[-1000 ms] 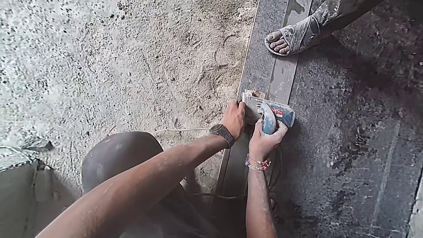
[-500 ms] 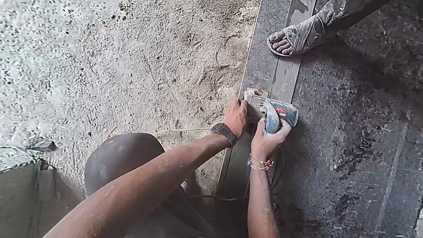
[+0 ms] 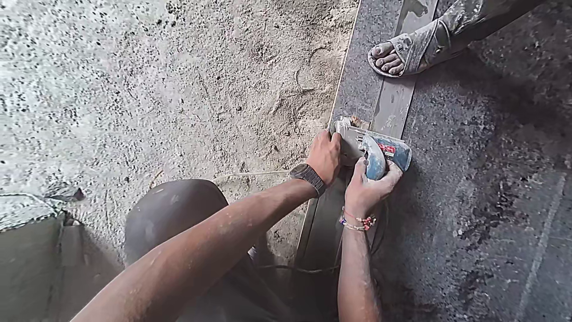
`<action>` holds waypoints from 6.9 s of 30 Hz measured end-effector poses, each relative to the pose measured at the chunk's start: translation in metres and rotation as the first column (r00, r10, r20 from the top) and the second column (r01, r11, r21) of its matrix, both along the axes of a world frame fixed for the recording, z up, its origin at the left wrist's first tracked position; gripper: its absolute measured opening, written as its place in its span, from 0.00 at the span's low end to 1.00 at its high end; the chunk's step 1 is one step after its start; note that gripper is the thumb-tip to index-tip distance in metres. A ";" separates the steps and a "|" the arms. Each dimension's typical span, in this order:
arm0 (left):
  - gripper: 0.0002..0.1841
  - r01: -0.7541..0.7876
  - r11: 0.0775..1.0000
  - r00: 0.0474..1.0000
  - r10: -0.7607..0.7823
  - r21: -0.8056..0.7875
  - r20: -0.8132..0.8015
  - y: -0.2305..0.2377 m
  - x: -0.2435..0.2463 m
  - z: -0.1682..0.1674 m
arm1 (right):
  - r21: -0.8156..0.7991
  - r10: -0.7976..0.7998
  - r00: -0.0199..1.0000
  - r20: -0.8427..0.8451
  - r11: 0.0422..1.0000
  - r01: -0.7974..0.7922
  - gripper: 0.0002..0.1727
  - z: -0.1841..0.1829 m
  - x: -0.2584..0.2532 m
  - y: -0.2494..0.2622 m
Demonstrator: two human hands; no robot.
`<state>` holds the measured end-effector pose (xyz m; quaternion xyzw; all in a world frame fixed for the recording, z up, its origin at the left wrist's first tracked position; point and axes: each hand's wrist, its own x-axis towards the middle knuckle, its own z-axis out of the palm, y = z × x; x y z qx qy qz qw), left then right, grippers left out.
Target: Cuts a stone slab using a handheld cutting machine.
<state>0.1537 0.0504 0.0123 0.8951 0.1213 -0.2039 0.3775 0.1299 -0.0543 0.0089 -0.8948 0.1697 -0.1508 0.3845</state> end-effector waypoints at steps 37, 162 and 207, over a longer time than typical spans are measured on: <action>0.24 -0.063 0.998 0.994 0.061 0.016 0.085 0.003 0.024 -0.003 | -0.032 0.005 1.000 0.013 0.999 -0.005 0.30 -0.003 0.028 0.006; 0.29 -0.125 0.992 0.989 0.124 0.004 0.076 0.027 0.127 -0.003 | -0.041 0.121 0.984 -0.128 0.991 -0.127 0.28 -0.001 0.124 0.016; 0.31 -0.131 0.990 0.991 0.130 -0.045 -0.027 0.037 0.153 0.004 | -0.117 0.026 0.899 -0.436 0.990 -0.085 0.23 -0.028 0.131 -0.114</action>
